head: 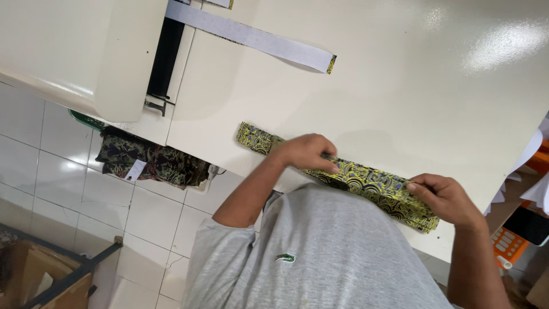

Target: The person repeatedly folds narrow patterned fabric strips in half lengthwise on a white worktable. The person aligns the edges and smooths the folds, then places the folded strips on the table. The person repeats this process for multiple strips throughout the clip.

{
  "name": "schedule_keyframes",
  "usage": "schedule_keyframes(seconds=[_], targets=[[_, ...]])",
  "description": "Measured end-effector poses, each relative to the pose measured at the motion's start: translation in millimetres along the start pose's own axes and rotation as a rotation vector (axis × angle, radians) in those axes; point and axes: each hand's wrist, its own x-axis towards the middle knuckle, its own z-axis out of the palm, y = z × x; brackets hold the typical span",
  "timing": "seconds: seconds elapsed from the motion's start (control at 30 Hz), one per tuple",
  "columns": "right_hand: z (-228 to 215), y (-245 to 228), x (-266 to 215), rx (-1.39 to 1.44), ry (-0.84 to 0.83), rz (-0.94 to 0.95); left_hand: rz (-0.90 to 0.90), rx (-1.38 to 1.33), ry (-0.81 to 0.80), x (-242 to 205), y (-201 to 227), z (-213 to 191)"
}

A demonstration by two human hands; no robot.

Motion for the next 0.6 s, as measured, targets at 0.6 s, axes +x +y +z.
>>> schedule_keyframes(seconds=[0.6], targets=[[-35, 10, 62, -0.44, 0.59, -0.138, -0.582, 0.503, 0.905, -42, -113, -121]])
